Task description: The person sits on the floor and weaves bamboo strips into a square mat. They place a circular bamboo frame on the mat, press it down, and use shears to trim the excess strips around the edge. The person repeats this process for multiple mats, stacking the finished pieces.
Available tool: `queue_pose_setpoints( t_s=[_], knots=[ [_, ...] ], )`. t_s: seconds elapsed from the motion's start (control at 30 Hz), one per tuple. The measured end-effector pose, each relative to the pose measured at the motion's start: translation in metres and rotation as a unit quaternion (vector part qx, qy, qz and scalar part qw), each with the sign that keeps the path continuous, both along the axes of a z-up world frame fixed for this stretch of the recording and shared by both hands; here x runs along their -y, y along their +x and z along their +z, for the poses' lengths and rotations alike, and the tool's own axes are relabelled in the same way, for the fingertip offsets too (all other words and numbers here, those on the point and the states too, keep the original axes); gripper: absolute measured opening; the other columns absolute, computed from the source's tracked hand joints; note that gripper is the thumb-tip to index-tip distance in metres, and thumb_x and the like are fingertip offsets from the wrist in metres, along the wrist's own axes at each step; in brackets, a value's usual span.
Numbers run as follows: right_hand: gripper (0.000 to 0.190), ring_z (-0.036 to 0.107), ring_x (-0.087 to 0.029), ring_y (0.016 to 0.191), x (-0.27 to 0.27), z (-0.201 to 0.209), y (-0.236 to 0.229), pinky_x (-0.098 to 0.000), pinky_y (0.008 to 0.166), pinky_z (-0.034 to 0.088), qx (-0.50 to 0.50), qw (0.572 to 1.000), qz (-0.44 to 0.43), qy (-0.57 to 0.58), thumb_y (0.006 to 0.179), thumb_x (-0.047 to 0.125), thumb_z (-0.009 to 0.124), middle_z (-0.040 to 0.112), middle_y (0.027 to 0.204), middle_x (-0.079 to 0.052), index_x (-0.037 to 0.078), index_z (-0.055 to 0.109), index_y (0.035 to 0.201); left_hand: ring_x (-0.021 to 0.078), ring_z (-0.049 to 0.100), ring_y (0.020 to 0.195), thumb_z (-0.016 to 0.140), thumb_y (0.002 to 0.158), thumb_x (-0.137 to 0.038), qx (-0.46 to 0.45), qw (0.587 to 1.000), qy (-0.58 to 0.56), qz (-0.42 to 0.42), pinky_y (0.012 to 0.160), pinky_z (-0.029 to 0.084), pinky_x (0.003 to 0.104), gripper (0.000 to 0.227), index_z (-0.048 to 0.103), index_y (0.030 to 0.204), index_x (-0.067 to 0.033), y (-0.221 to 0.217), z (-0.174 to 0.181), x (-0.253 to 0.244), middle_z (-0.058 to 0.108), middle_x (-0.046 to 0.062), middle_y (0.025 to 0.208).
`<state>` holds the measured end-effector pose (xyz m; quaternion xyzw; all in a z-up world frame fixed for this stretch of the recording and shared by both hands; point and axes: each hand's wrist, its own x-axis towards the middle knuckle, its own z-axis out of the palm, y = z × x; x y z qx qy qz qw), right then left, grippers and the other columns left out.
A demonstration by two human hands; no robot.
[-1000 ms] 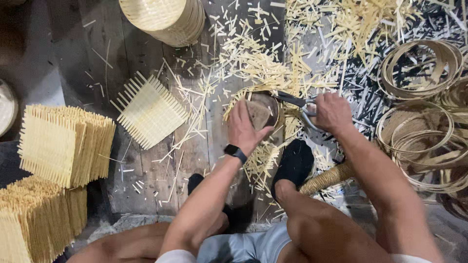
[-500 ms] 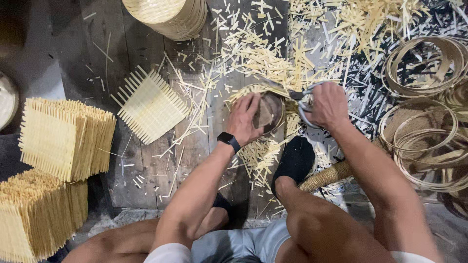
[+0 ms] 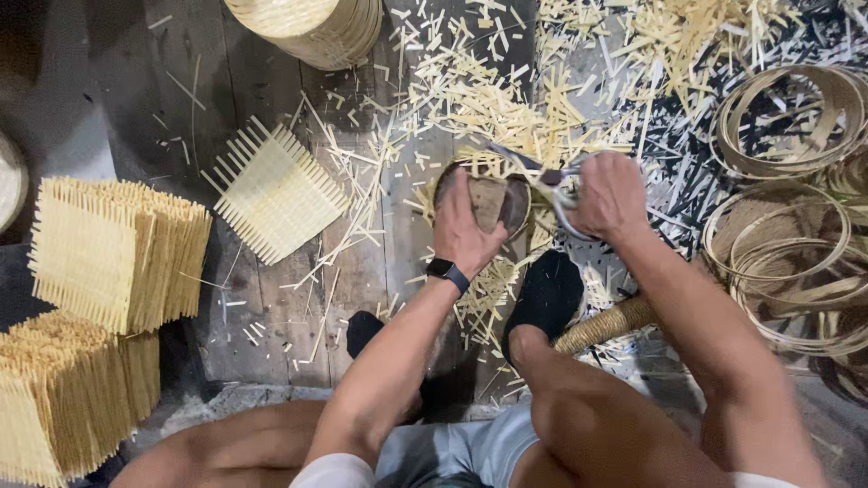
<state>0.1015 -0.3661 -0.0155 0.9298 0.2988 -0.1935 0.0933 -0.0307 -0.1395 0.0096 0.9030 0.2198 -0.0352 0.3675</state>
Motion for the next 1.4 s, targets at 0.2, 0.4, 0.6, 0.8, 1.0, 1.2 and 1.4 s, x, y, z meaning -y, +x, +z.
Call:
queue_pose_setpoints(
  t_s=[0.2,0.4,0.6,0.8,1.0,1.2,1.4],
  knots=[
    [0.032,0.055,-0.022,0.076,-0.005,-0.008,0.002,-0.0375,0.064,0.048,-0.063,0.997,-0.029,0.025,0.095,0.039,0.061,0.059,0.085,-0.011,0.007,0.063,0.101,0.0455,0.049,0.134,0.08,0.068,-0.022,0.08,0.995,0.004,-0.054,0.115,0.04,0.05,0.104,0.031,0.159,-0.0113,-0.004,-0.006,-0.017,0.048,0.028,0.146],
    [0.044,0.058,-0.021,0.078,0.003,-0.019,0.008,-0.0358,0.07,0.051,-0.049,0.998,-0.021,-0.031,0.092,0.048,0.064,0.061,0.086,-0.009,0.004,0.065,0.094,0.0441,0.048,0.133,0.081,0.066,-0.019,0.077,0.99,-0.044,-0.108,0.115,0.04,0.049,0.102,0.036,0.158,-0.0205,0.001,-0.004,-0.028,0.05,0.023,0.146],
    [0.044,0.055,-0.02,0.067,0.007,-0.025,0.005,-0.0341,0.055,0.05,-0.056,0.998,0.013,-0.01,0.098,0.046,0.06,0.058,0.079,-0.01,0.003,0.064,0.099,0.0437,0.047,0.129,0.079,0.06,-0.014,0.016,0.98,-0.01,-0.196,0.116,0.039,0.05,0.102,0.042,0.154,-0.0261,0.006,0.0,-0.043,0.053,0.018,0.14],
    [0.045,0.056,-0.018,0.074,0.004,-0.019,0.006,-0.0332,0.065,0.052,-0.08,0.996,0.006,-0.048,0.095,0.049,0.06,0.061,0.085,-0.008,0.005,0.066,0.095,0.0412,0.046,0.132,0.075,0.058,-0.01,-0.026,0.957,-0.008,-0.288,0.118,0.039,0.049,0.1,0.048,0.153,-0.0308,0.021,0.006,-0.047,0.054,0.013,0.146],
    [0.044,0.054,-0.021,0.068,0.001,-0.008,0.006,-0.0357,0.059,0.053,-0.12,0.992,-0.029,-0.022,0.1,0.047,0.056,0.056,0.078,-0.011,0.004,0.06,0.102,0.0466,0.038,0.137,0.092,0.053,-0.031,0.01,0.997,0.02,-0.072,0.116,0.032,0.053,0.117,0.03,0.15,-0.0105,0.003,0.013,-0.019,0.04,0.03,0.146],
    [0.045,0.059,-0.021,0.083,0.003,-0.018,0.005,-0.0353,0.077,0.052,-0.063,0.997,-0.005,-0.052,0.095,0.047,0.06,0.062,0.092,-0.011,0.004,0.064,0.105,0.0441,0.044,0.137,0.089,0.061,-0.031,0.012,0.998,-0.004,-0.061,0.118,0.036,0.048,0.118,0.027,0.156,-0.0021,-0.001,0.001,-0.014,0.045,0.026,0.147],
    [0.053,0.063,-0.025,0.086,0.001,-0.012,0.006,-0.0388,0.075,0.055,-0.108,0.993,-0.026,-0.038,0.088,0.051,0.067,0.066,0.095,-0.016,0.004,0.065,0.114,0.0456,0.044,0.134,0.09,0.054,-0.023,-0.031,0.988,0.01,-0.152,0.117,0.035,0.05,0.119,0.029,0.155,-0.0094,0.008,0.011,-0.032,0.044,0.025,0.145]
  ],
)
